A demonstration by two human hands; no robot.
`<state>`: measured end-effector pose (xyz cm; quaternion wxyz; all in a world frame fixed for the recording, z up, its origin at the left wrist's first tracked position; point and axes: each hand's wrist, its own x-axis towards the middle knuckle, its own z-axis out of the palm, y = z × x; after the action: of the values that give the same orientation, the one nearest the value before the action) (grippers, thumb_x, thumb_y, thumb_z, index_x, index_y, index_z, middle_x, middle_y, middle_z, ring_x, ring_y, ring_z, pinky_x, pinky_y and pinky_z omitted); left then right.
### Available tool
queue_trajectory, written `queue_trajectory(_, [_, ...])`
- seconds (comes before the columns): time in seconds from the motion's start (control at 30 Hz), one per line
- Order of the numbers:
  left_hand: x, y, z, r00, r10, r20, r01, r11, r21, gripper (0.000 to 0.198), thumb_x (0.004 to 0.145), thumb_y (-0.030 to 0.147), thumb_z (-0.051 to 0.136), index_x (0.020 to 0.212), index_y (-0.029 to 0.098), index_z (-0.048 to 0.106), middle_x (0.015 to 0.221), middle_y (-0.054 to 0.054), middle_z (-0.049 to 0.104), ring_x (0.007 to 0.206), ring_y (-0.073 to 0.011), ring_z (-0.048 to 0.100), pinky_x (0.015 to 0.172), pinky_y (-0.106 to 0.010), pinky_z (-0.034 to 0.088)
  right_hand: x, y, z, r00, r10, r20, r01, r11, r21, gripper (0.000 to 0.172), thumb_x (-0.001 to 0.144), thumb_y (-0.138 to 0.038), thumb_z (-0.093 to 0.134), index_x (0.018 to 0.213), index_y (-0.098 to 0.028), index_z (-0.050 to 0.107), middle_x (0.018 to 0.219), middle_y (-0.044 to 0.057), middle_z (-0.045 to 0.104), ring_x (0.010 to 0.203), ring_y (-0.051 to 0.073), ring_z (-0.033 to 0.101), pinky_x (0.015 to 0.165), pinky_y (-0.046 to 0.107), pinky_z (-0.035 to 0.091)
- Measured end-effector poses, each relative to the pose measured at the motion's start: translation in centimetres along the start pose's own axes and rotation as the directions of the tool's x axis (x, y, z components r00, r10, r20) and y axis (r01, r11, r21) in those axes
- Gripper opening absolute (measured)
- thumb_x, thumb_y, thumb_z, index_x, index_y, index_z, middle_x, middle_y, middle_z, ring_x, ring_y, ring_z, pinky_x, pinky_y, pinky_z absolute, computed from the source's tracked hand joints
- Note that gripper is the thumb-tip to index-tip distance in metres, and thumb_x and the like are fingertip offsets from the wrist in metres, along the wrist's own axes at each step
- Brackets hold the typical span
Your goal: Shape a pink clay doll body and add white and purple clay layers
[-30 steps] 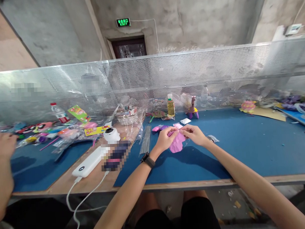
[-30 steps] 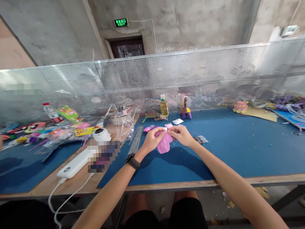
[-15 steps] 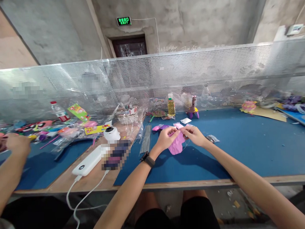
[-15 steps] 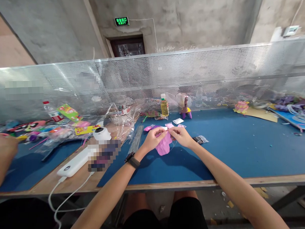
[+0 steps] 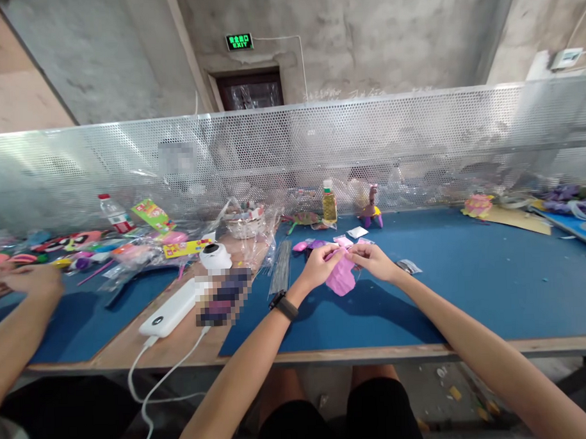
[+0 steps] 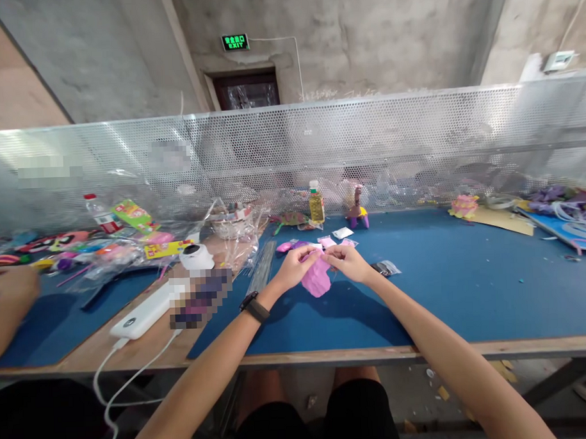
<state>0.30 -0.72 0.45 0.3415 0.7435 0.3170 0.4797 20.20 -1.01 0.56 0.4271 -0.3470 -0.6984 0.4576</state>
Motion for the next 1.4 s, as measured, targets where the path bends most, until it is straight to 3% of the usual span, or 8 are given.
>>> queue_trajectory(0.13, [0.0, 0.2, -0.1, 0.999, -0.03, -0.039, 0.03, 0.999, -0.016, 0.035, 0.091, 0.046, 0.062, 0.101, 0.014, 0.072, 0.099, -0.009, 0.073, 0.089, -0.0201, 0.064, 0.08, -0.029, 0.049, -0.2, -0.4, 0.0, 0.999, 0.037, 0.013, -0.038, 0.998, 0.05, 0.046, 0.079, -0.064, 0.069, 0.083, -0.018, 0.069, 0.076, 0.001, 0.061, 0.072, 0.016, 0.06, 0.066, 0.028, 0.055])
queue_trajectory(0.4, [0.0, 0.4, 0.0, 0.994, -0.102, -0.033, 0.1, 0.994, -0.048, 0.033, 0.086, 0.046, 0.066, 0.08, 0.014, 0.073, 0.073, -0.003, 0.067, 0.068, -0.0155, 0.057, 0.062, -0.026, 0.041, 0.0, 0.1, 0.0, 0.999, -0.032, 0.027, 0.032, 0.999, -0.028, 0.039, 0.08, -0.055, 0.073, 0.079, -0.017, 0.068, 0.063, -0.001, 0.059, 0.057, 0.011, 0.053, 0.056, 0.025, 0.045])
queue_trajectory(0.67, [0.1, 0.3, -0.5, 0.992, -0.115, -0.046, 0.113, 0.993, -0.041, 0.026, 0.084, 0.034, 0.062, 0.068, 0.014, 0.063, 0.065, 0.0, 0.058, 0.062, -0.0124, 0.048, 0.058, -0.025, 0.034, -0.2, -0.2, 0.0, 0.988, 0.117, 0.099, -0.121, 0.992, 0.035, 0.049, 0.069, -0.053, 0.082, 0.097, -0.014, 0.071, 0.072, 0.0, 0.065, 0.066, 0.014, 0.062, 0.063, 0.027, 0.051])
queue_trajectory(0.93, [0.1, 0.0, -0.5, 0.997, -0.079, -0.026, 0.079, 0.997, -0.001, 0.034, 0.087, 0.04, 0.062, 0.065, 0.015, 0.055, 0.061, 0.002, 0.047, 0.059, -0.0108, 0.041, 0.057, -0.025, 0.029, 0.1, 0.3, -0.1, 0.996, 0.024, 0.081, -0.022, 0.999, -0.028, 0.046, 0.08, -0.061, 0.071, 0.087, -0.016, 0.07, 0.078, 0.005, 0.072, 0.066, 0.014, 0.062, 0.063, 0.027, 0.052])
queue_trajectory(1.17, [0.1, -0.3, -0.5, 0.992, -0.083, -0.092, 0.084, 0.996, 0.009, 0.037, 0.087, 0.046, 0.064, 0.069, 0.014, 0.058, 0.065, 0.001, 0.05, 0.061, -0.0112, 0.043, 0.056, -0.023, 0.031, 0.0, 0.5, -0.2, 0.995, 0.024, 0.092, -0.019, 0.999, -0.051, 0.046, 0.081, -0.06, 0.07, 0.095, -0.016, 0.068, 0.077, 0.001, 0.065, 0.064, 0.012, 0.057, 0.061, 0.026, 0.048])
queue_trajectory(1.3, [0.0, -0.2, -0.5, 0.989, -0.146, -0.027, 0.144, 0.988, -0.054, 0.039, 0.081, 0.051, 0.07, 0.074, 0.013, 0.061, 0.066, 0.001, 0.053, 0.061, -0.011, 0.044, 0.056, -0.023, 0.032, 0.0, 0.3, -0.1, 0.996, -0.042, 0.079, 0.047, 0.997, -0.062, 0.046, 0.083, -0.061, 0.067, 0.09, -0.016, 0.066, 0.068, -0.002, 0.056, 0.059, 0.011, 0.049, 0.055, 0.024, 0.042])
queue_trajectory(1.4, [0.0, -0.5, -0.4, 0.988, -0.155, -0.002, 0.155, 0.987, -0.033, 0.043, 0.077, 0.053, 0.074, 0.071, 0.013, 0.061, 0.064, 0.002, 0.053, 0.06, -0.0105, 0.044, 0.055, -0.022, 0.032, -0.1, 0.0, 0.0, 0.998, -0.02, 0.065, 0.023, 0.998, -0.053, 0.048, 0.083, -0.064, 0.064, 0.089, -0.016, 0.065, 0.065, -0.003, 0.052, 0.058, 0.01, 0.045, 0.052, 0.024, 0.038])
